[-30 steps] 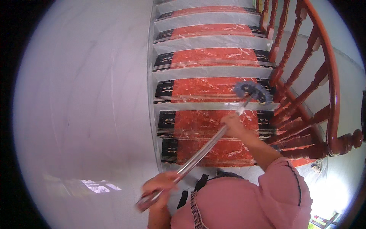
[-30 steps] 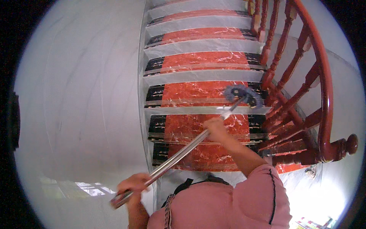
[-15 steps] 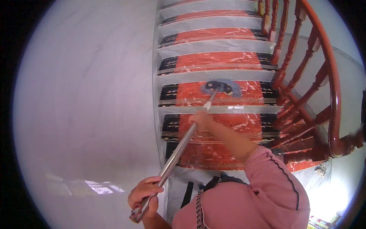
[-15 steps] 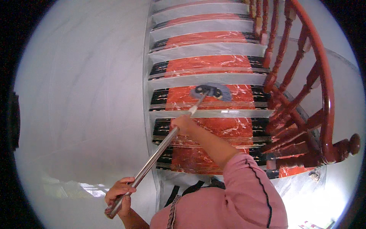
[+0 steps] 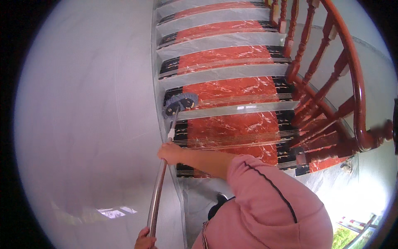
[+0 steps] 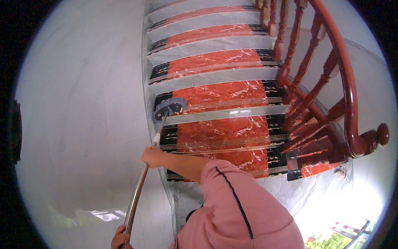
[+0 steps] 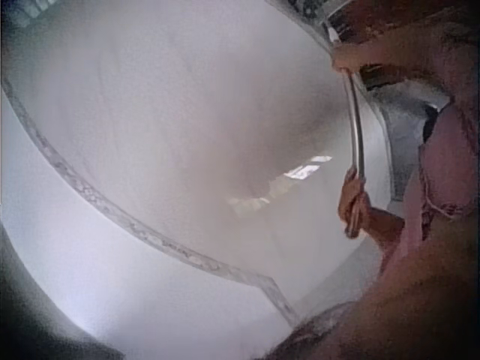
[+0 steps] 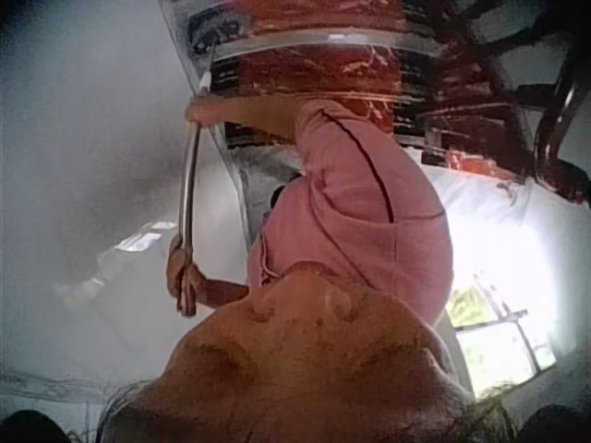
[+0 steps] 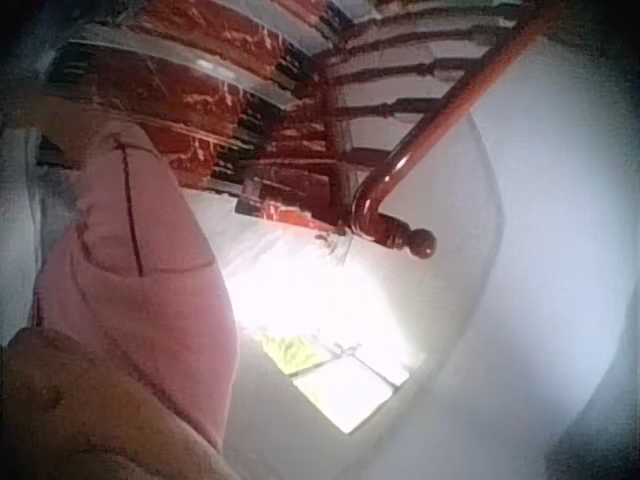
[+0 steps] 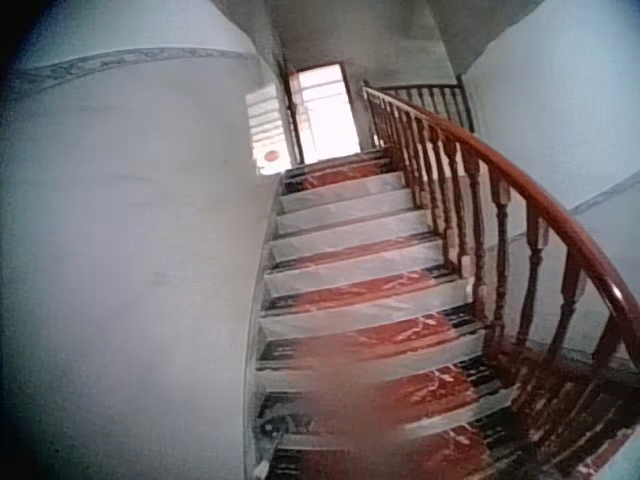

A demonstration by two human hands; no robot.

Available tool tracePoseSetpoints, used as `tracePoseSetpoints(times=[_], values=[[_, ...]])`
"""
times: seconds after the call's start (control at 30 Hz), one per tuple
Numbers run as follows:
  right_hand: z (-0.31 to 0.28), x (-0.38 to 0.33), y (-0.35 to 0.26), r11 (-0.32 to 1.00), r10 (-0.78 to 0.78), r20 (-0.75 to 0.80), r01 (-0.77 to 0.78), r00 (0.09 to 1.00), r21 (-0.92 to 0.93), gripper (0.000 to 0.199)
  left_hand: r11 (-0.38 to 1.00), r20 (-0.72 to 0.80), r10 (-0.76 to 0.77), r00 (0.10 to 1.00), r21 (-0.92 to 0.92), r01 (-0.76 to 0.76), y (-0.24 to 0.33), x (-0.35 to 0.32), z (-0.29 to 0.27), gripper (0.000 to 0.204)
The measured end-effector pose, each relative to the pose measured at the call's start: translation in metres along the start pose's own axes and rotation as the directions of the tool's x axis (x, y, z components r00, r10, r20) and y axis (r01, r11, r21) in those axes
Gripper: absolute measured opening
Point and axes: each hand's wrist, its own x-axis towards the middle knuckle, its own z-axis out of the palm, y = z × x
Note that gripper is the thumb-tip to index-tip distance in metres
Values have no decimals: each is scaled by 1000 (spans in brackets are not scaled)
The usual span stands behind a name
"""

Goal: The person mops a tiled floor and a red marble staircase using a long-handled mop. They move the mop back and forth across the landing and then descend the stairs while continuing to mop each step.

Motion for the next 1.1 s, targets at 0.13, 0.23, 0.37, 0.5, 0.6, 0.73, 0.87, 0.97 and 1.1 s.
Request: tracePoseSetpoints(times=[0.13, 0.23, 0.37, 0.5, 0.6, 0.73, 0.87, 0.97, 1.1], values=[[-41, -42, -45, 1000, 6, -48, -6, 999, 4, 17, 898, 217, 412, 885, -264, -353, 28, 23, -25, 14], [-74, -96, -30, 982, 161, -68, -167, 985, -83, 16, 905, 223, 368, 903, -311, -292, 28, 28, -7, 18], [-82, -167, 16, 985, 160, -398, -171, 903, 7, 23, 904, 300, 285, 910, -400, -151, 5, 27, 39, 8], [-132, -258, 81, 816, 450, -325, -531, 832, -230, 23, 842, 507, 278, 816, -538, 47, -33, 31, 133, 11], [-143, -305, 105, 832, 451, -356, -530, 818, -164, 23, 810, 702, 262, 662, -534, 245, -34, 26, 158, 20], [-134, -319, 89, 840, 397, -382, -498, 834, -215, 26, 809, 656, 241, 715, -543, 224, -35, 19, 140, 17], [-115, -246, 15, 861, 445, -243, -486, 862, -150, 31, 821, 390, 167, 906, -564, 91, -25, 29, 61, 12], [-105, -189, -42, 972, 234, -266, -214, 935, 101, 25, 886, 219, 233, 948, -450, -114, -6, 17, -7, 15], [-67, -159, -69, 992, 99, -191, -82, 977, 91, 19, 880, 60, 283, 957, -413, -234, 13, 8, -2, 18]])
